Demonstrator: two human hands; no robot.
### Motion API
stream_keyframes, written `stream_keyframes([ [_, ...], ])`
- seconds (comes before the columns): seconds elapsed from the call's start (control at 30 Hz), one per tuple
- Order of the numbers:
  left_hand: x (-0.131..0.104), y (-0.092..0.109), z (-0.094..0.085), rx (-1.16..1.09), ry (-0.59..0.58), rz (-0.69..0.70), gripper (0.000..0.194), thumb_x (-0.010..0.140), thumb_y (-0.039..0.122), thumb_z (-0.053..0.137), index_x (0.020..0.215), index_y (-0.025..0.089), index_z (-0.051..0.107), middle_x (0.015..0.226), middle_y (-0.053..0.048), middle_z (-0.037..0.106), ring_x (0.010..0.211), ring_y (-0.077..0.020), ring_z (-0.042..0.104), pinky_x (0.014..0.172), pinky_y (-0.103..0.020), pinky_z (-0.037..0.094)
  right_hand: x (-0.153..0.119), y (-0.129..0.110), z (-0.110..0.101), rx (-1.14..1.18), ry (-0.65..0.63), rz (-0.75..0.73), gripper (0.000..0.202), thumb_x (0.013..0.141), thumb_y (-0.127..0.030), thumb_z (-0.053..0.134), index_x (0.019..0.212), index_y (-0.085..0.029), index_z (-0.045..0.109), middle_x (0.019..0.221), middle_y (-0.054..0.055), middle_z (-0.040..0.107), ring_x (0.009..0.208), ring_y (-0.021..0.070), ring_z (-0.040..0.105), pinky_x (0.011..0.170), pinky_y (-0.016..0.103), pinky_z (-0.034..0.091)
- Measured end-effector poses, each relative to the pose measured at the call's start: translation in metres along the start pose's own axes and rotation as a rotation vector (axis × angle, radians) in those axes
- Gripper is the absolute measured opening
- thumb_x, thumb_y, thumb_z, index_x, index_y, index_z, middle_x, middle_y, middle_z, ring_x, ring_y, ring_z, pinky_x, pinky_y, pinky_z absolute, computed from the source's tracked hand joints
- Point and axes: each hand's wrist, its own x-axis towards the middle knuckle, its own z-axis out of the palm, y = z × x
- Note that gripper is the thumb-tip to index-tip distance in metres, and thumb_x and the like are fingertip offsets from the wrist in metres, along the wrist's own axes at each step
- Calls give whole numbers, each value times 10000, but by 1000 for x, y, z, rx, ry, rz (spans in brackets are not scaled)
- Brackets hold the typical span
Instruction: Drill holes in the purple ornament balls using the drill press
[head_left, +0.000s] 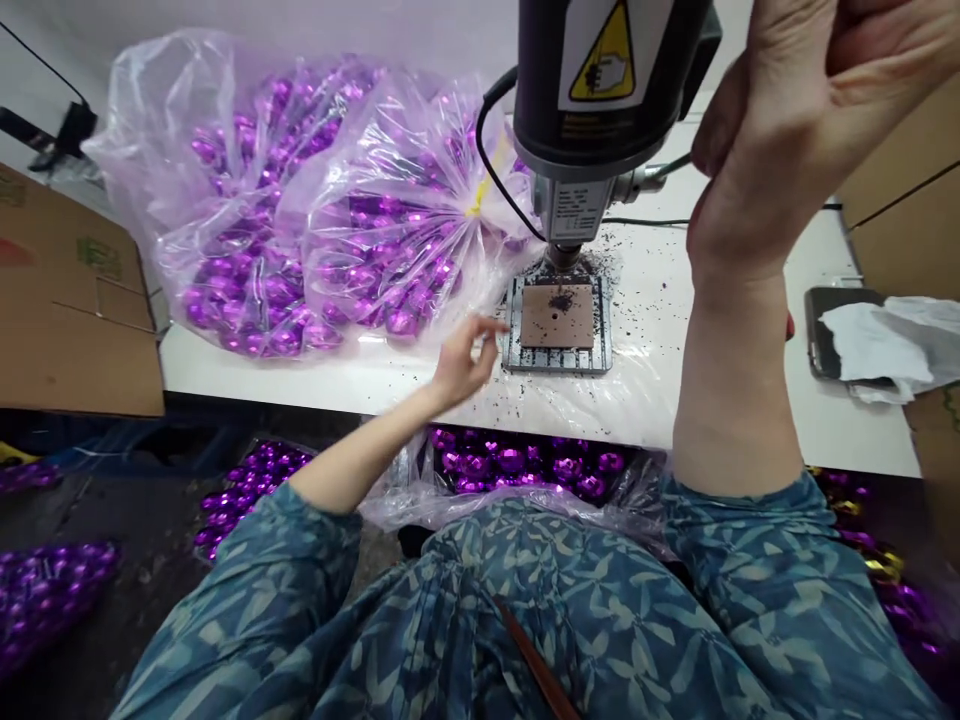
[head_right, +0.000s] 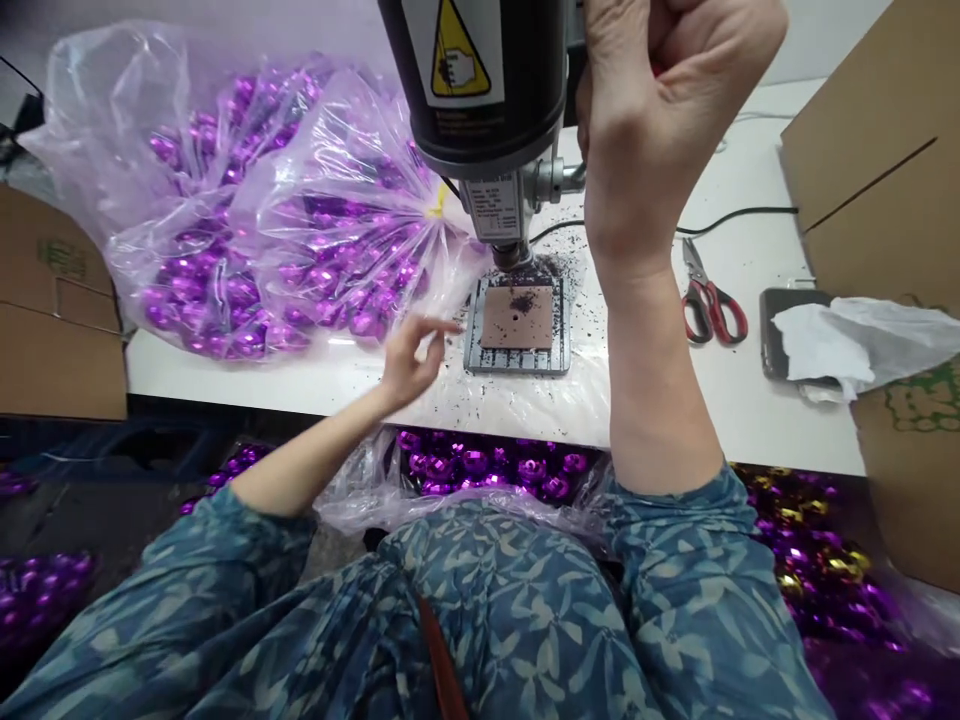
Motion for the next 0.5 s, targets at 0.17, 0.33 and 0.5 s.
stream_keyframes([
  [0.17,108,-115,12,-37,51,-333,125,946,121,608,899,234,629,877,-33,722,914,-211,704,963,-442,582,-4,-2,2,34,-44,-21,427,754,-541,764,812,-122,705,701,-60,603,516,-73,444,616,111,398],
  [0.33,154,-170,32,129,84,-403,204,789,161,774,713,232,599,832,-41,699,948,-276,700,999,-472,548,-10,-1,2,24,-35,-64,383,840,-524,742,851,-143,712,739,-45,640,465,-48,421,554,164,363],
  [0.5,165,-181,58,132,106,-341,425,664,226,919,1035,199,715,1276,-149,747,1293,-393,677,1145,-513,503,-12,5,1,-76,-18,-106,434,885,-580,687,881,-148,728,746,-19,641,487,-35,380,554,169,392],
])
